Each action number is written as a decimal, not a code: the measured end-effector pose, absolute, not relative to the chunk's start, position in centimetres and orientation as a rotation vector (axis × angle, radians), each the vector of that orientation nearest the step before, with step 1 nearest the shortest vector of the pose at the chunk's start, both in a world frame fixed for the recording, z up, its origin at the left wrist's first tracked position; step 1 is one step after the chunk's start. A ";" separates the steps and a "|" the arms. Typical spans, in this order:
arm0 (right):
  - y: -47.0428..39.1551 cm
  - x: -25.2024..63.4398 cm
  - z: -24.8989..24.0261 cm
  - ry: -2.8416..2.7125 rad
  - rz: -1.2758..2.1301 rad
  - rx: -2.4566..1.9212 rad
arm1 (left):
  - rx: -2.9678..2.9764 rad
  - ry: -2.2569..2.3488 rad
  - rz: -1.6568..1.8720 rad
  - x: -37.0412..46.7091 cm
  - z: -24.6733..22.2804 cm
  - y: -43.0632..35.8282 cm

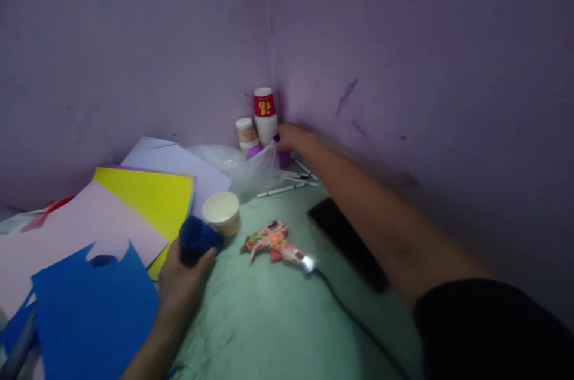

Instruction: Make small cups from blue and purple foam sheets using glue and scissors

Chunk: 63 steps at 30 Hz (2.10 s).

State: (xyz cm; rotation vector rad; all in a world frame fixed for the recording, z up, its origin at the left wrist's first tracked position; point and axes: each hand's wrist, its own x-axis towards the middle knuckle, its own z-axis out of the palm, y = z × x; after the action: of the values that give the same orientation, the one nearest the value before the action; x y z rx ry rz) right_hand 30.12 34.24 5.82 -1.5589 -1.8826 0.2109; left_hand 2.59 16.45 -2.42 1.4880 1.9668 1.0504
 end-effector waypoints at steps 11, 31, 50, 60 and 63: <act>26.8 29.0 8.8 -1.805 0.125 -1.735 | 1.537 1.929 1.057 2.5 -2.8 16.3; 21.0 19.3 3.7 -1.983 0.772 -1.497 | 1.621 1.870 1.111 2.2 -3.3 16.4; 22.1 19.2 3.1 -2.077 0.687 -1.450 | 1.632 1.929 1.045 2.0 -3.6 16.5; 22.0 19.0 3.1 -2.110 0.662 -1.483 | 1.664 1.924 1.047 2.1 -3.5 16.6; 22.0 19.0 3.1 -2.100 0.673 -1.493 | 1.666 1.918 1.053 2.1 -3.6 16.6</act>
State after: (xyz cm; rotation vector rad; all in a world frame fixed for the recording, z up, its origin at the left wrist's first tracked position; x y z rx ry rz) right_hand 18.97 21.95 3.10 -1.4931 -2.0997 0.6731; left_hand 2.06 16.60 -3.58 1.6657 1.9184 1.0526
